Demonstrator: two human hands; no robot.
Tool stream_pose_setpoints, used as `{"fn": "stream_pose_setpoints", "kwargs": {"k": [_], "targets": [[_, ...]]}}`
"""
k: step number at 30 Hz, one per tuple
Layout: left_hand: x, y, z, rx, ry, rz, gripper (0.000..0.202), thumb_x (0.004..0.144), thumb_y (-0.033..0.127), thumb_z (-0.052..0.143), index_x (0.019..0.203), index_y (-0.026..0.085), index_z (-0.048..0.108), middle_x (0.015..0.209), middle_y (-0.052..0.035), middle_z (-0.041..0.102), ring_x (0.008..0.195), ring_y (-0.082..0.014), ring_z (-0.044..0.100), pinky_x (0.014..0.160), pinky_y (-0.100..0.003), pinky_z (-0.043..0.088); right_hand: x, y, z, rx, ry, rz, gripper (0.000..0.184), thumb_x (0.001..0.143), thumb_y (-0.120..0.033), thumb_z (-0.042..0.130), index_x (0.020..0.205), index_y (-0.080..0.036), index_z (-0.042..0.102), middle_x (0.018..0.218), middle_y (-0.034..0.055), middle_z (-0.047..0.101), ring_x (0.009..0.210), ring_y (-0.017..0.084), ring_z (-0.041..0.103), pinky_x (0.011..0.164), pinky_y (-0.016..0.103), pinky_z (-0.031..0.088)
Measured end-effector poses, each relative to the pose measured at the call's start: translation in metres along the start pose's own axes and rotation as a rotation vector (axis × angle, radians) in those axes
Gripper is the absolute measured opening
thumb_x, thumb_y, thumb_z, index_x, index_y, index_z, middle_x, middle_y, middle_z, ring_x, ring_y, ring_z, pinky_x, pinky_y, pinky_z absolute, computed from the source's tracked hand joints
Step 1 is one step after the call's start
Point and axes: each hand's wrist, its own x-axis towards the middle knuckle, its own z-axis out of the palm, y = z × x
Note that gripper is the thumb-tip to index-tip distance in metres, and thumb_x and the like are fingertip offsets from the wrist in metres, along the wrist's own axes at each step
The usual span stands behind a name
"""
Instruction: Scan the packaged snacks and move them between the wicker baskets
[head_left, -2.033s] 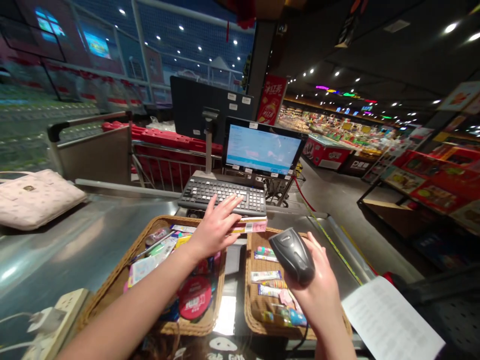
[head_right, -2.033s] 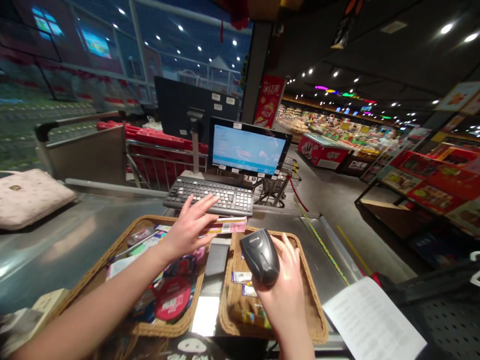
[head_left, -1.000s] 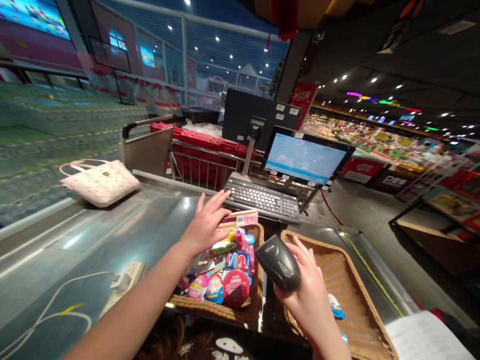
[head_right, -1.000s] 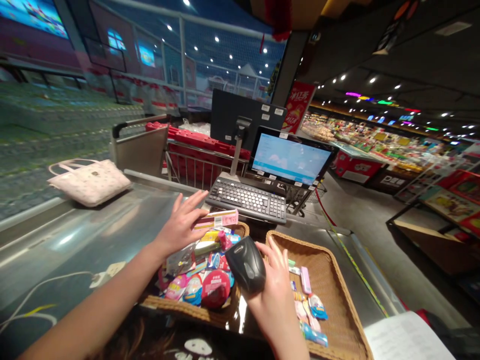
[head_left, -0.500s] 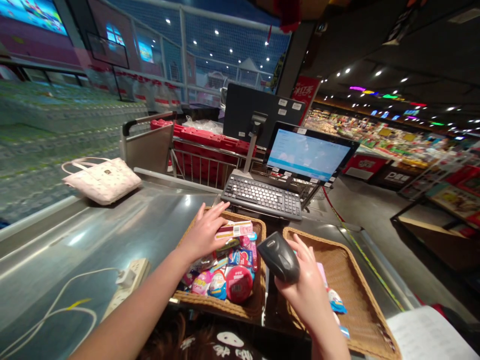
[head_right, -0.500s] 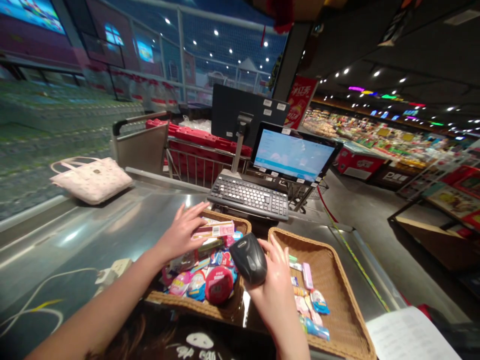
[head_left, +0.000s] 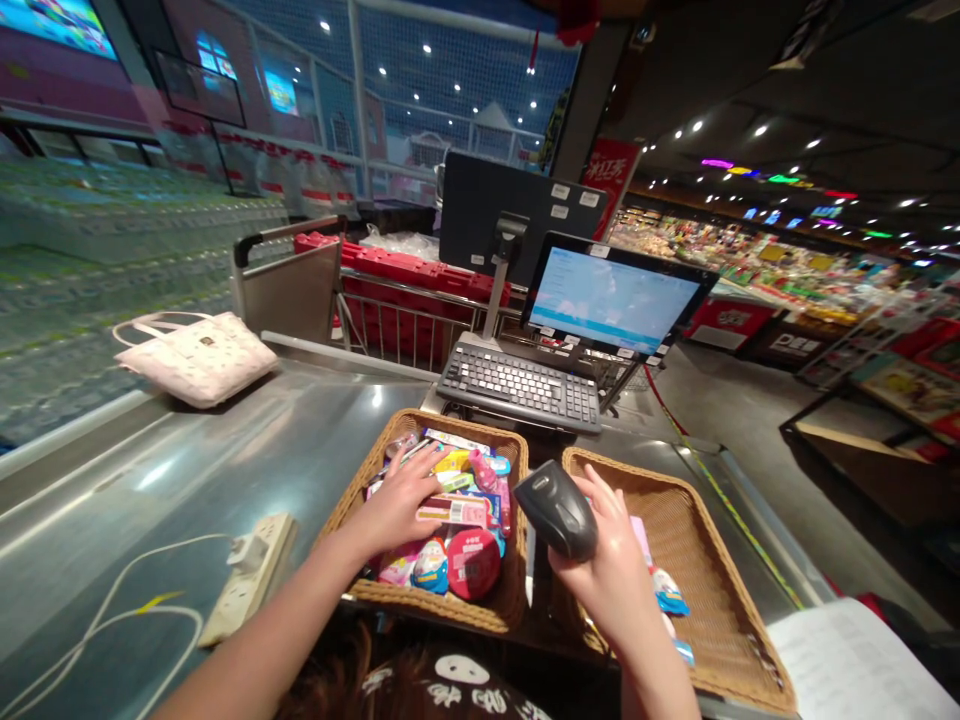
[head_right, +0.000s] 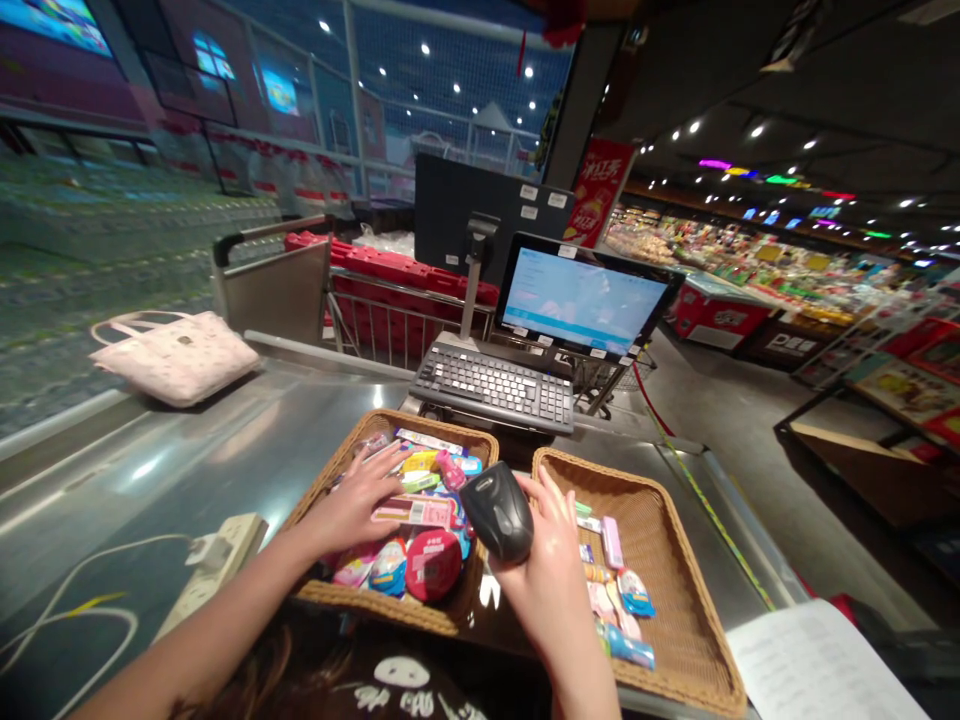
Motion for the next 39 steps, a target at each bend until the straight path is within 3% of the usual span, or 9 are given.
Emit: {"fn": "stream_pose_setpoints", "kwargs": {"k": [5,8,12,19,25,28,32,35,39], "targets": [[-0.006,-0.001,0.009,0.002,-0.084,-0.052,0.018,0.079,0.036,0.069,0.089,0.02,0.07,0.158,-0.0142,0.033,0.149,-0.0363,0.025,0.118,-0.066,0.01,-0.001,0.002,-0.003,0.014,0.012,0.014,0.047,0.075,-0.02,0.061,0.122,-0.024,0.061,0.132,0.0109,0.06,0.141,0.038,0.041,0.112,0.07,0.028],[-0.002,0.002,0.012,0.011,-0.048,-0.034,0.031,0.081,0.047,0.07,0.096,0.02,0.069,0.157,-0.0167,0.035,0.148,-0.037,0.025,0.118,-0.067,0.011,-0.003,0.003,-0.006,0.01,0.02,0.048,0.046,0.075,-0.018,0.059,0.121,-0.024,0.061,0.133,0.0107,0.06,0.142,0.037,0.04,0.113,0.069,0.027],[0.017,0.017,0.016,0.018,0.008,0.013,0.04,0.082,0.05,0.07,0.11,0.021,0.066,0.157,-0.0175,0.034,0.149,-0.0364,0.025,0.118,-0.067,0.013,-0.01,0.011,-0.011,0.016,0.033,0.075,0.047,0.075,-0.018,0.059,0.122,-0.023,0.059,0.134,0.0109,0.059,0.143,0.036,0.038,0.114,0.068,0.026],[0.082,0.078,0.029,-0.011,0.043,0.227,0.038,0.083,0.043,0.071,0.112,0.02,0.064,0.159,-0.0177,0.03,0.149,-0.0358,0.025,0.117,-0.069,0.015,-0.032,0.044,-0.036,-0.032,0.118,0.132,0.045,0.075,-0.019,0.059,0.12,-0.023,0.059,0.128,0.0103,0.061,0.14,0.037,0.041,0.114,0.068,0.026],[0.147,0.146,0.045,-0.041,0.038,0.542,0.033,0.084,0.032,0.07,0.113,0.019,0.064,0.158,-0.0188,0.032,0.149,-0.0342,0.023,0.118,-0.068,0.016,-0.064,0.085,-0.07,-0.143,0.268,0.266,0.046,0.079,-0.024,0.058,0.125,-0.021,0.054,0.13,0.0118,0.06,0.141,0.036,0.04,0.115,0.069,0.024],[0.185,0.18,0.065,-0.013,-0.047,0.721,0.034,0.083,0.028,0.071,0.115,0.019,0.065,0.158,-0.0194,0.031,0.15,-0.0348,0.022,0.117,-0.068,0.016,-0.081,0.106,-0.085,-0.183,0.352,0.304,0.047,0.08,-0.028,0.06,0.126,-0.019,0.053,0.13,0.0141,0.06,0.14,0.037,0.041,0.113,0.066,0.03],[0.23,0.217,0.11,0.023,-0.14,0.895,0.037,0.084,0.02,0.067,0.121,0.024,0.065,0.162,-0.0127,0.024,0.151,-0.0334,0.018,0.119,-0.068,0.012,-0.097,0.127,-0.101,-0.218,0.41,0.336,0.045,0.08,-0.029,0.06,0.123,-0.018,0.053,0.128,0.0148,0.06,0.14,0.037,0.041,0.112,0.063,0.034],[0.253,0.233,0.148,0.035,-0.204,1.017,0.03,0.094,0.02,0.052,0.119,0.022,0.067,0.162,-0.0098,0.023,0.151,-0.0287,0.021,0.122,-0.063,0.01,-0.105,0.138,-0.107,-0.214,0.412,0.369,0.047,0.079,-0.028,0.061,0.125,-0.018,0.052,0.129,0.0152,0.059,0.14,0.037,0.04,0.113,0.063,0.033],[0.274,0.24,0.194,0.047,-0.265,1.162,0.031,0.099,0.021,0.045,0.118,0.019,0.069,0.158,-0.0099,0.033,0.149,-0.0237,0.029,0.124,-0.055,0.017,-0.113,0.153,-0.108,-0.202,0.399,0.442,0.051,0.078,-0.026,0.063,0.127,-0.018,0.051,0.13,0.0149,0.059,0.141,0.036,0.038,0.114,0.062,0.032]]}}
